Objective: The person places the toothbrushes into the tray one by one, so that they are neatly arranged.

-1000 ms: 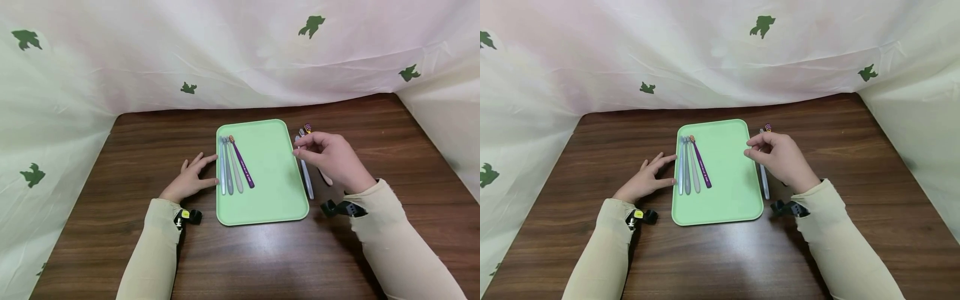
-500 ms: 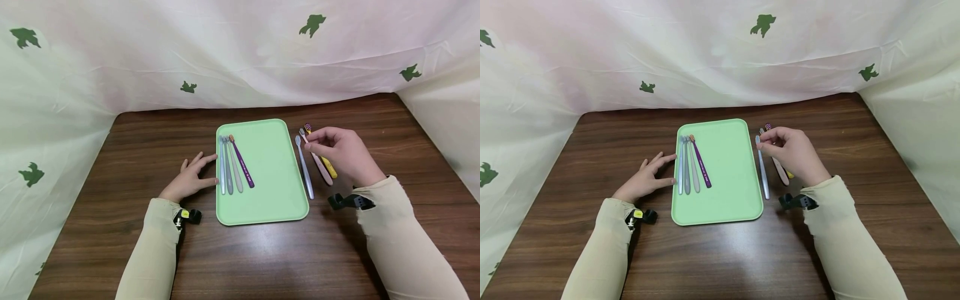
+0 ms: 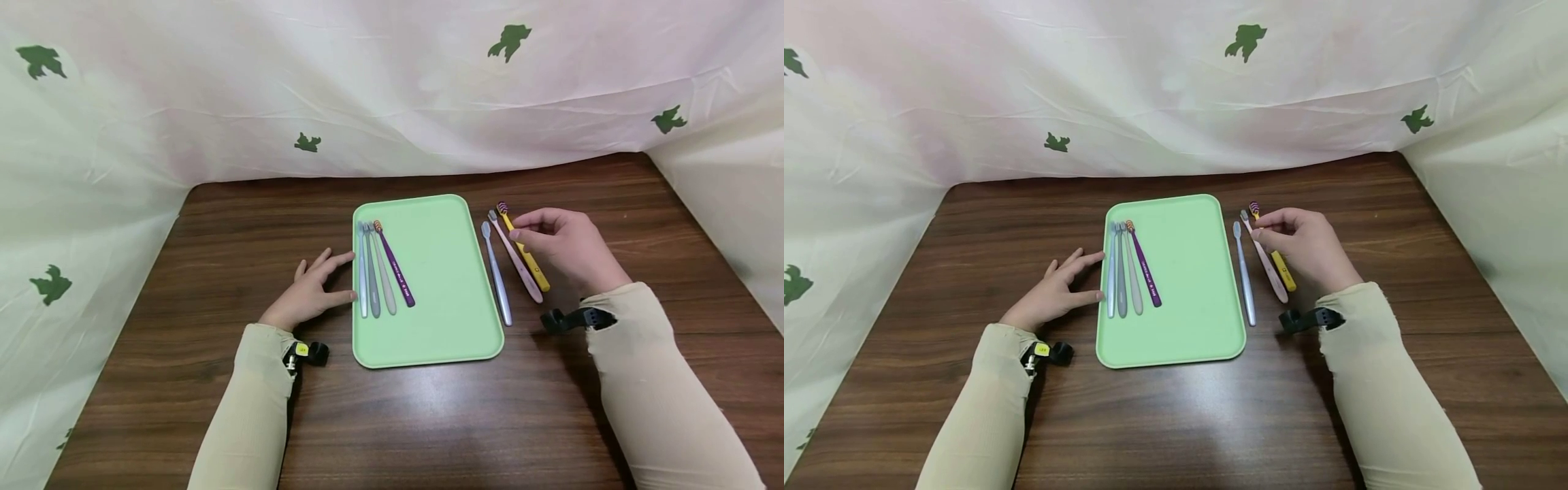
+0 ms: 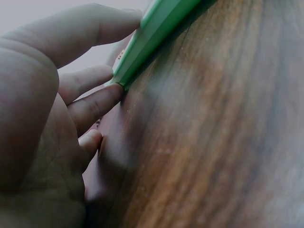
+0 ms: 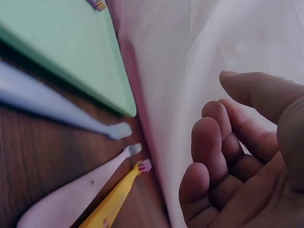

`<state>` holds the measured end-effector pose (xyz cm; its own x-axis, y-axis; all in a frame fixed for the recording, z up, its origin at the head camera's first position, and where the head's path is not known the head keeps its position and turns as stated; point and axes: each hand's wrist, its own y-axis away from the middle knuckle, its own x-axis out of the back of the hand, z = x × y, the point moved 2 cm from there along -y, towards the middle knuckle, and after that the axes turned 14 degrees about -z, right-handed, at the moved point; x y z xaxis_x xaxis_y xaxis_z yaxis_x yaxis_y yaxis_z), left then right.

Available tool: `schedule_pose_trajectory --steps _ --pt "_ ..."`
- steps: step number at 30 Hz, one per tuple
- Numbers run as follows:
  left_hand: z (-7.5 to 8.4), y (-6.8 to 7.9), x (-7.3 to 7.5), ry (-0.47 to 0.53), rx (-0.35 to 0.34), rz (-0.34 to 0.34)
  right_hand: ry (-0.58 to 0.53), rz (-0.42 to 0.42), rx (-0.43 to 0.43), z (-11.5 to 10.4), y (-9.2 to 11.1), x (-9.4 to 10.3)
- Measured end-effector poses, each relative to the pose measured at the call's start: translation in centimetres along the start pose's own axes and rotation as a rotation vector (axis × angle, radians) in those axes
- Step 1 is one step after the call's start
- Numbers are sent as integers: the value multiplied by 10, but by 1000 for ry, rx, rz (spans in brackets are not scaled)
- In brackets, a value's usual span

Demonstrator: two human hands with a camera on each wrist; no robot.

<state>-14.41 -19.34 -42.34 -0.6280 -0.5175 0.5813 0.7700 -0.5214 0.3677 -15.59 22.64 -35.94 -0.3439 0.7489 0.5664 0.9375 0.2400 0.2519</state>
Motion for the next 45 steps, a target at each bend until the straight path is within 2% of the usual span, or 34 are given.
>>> schedule_pose_trajectory --steps 4,11,23,37,45 --pt "0 0 0 -3 2 0 29 -15 -35 11 -6 2" --pt "0 1 1 -8 11 1 -31 -14 -55 29 -15 2" --pt "1 0 1 -2 12 0 -40 -3 -99 50 -23 0" --pt "3 0 1 -2 22 3 64 -23 -147 59 -21 3" --pt "0 1 1 -8 22 4 151 -58 -136 57 -23 2"
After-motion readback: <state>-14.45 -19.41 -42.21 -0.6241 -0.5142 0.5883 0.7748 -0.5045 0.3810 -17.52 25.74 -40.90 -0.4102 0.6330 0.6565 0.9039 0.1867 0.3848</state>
